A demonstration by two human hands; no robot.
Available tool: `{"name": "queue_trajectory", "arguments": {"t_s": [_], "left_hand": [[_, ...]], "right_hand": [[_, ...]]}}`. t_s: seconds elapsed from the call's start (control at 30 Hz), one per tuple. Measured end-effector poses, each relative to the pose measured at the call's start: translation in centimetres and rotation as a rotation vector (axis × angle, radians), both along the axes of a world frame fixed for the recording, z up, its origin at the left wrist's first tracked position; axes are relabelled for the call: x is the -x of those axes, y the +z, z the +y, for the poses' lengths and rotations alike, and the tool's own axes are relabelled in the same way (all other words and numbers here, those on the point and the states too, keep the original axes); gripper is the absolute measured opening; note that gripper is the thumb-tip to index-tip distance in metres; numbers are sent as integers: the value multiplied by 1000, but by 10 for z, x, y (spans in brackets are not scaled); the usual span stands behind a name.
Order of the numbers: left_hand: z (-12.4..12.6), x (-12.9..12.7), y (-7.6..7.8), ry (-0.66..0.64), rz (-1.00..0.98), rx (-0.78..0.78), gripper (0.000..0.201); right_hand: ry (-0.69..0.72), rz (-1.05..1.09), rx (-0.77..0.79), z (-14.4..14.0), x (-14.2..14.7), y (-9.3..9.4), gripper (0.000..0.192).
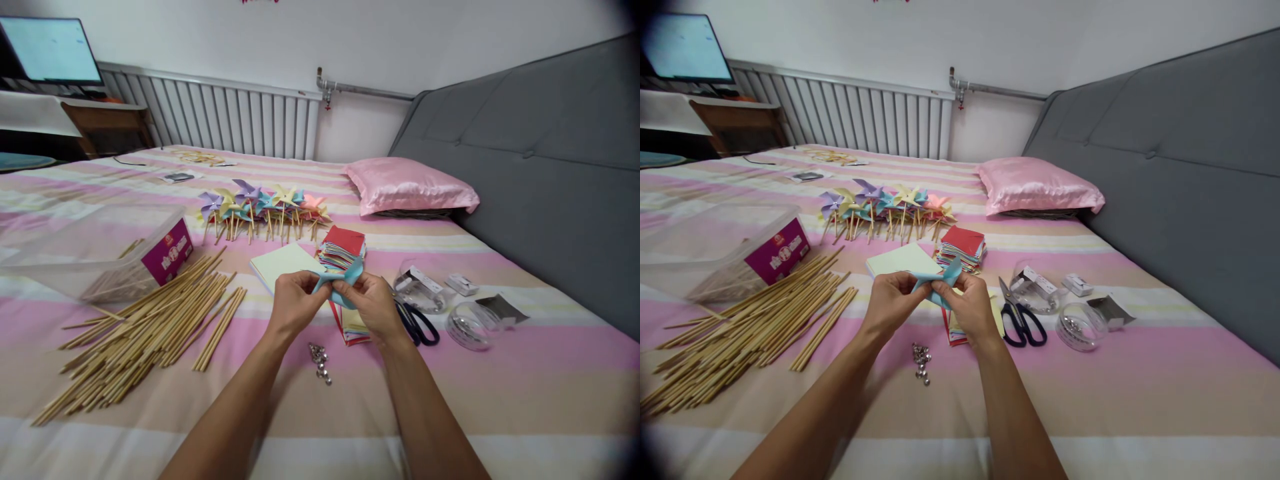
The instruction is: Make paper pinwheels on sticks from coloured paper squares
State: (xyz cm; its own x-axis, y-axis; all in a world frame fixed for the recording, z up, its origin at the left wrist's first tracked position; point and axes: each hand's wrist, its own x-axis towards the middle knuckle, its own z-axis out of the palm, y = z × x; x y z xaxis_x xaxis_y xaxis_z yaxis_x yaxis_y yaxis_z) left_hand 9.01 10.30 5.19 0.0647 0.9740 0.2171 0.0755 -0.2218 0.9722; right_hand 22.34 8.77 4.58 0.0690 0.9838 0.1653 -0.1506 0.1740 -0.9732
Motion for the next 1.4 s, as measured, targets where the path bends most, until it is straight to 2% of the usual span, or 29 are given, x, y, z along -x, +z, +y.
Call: {"name": "queue_trajectory", "arguments": {"t_s": [0.43, 0.6, 0.7, 0.83, 0.93, 1.13, 1.23, 1.4], "left_hand": [[0, -1, 2, -110, -51, -6, 12], [-1, -3, 4, -124, -101, 106, 16], [-1, -1, 8, -135, -152, 197, 20], [1, 3, 9, -146, -186, 265, 23], [1, 4, 9, -128, -166, 260, 22], [-2, 1, 13, -98, -55, 214, 20], [-1, 0, 9, -107, -13, 193, 19], [3, 3, 3, -104, 184, 38, 20]], "right_hand": [[-13, 14, -3, 0, -3, 1, 27], [-17, -47, -63, 1, -3, 0, 28], [10, 4, -16, 1, -2, 1, 27], [107, 126, 61, 0, -2, 4, 37], [131, 128, 70, 0, -4, 5, 38], [20, 71, 85, 2, -3, -2, 24], [11, 34, 67, 1, -3, -2, 23], [-13, -16, 43, 1, -2, -2, 25]]}}
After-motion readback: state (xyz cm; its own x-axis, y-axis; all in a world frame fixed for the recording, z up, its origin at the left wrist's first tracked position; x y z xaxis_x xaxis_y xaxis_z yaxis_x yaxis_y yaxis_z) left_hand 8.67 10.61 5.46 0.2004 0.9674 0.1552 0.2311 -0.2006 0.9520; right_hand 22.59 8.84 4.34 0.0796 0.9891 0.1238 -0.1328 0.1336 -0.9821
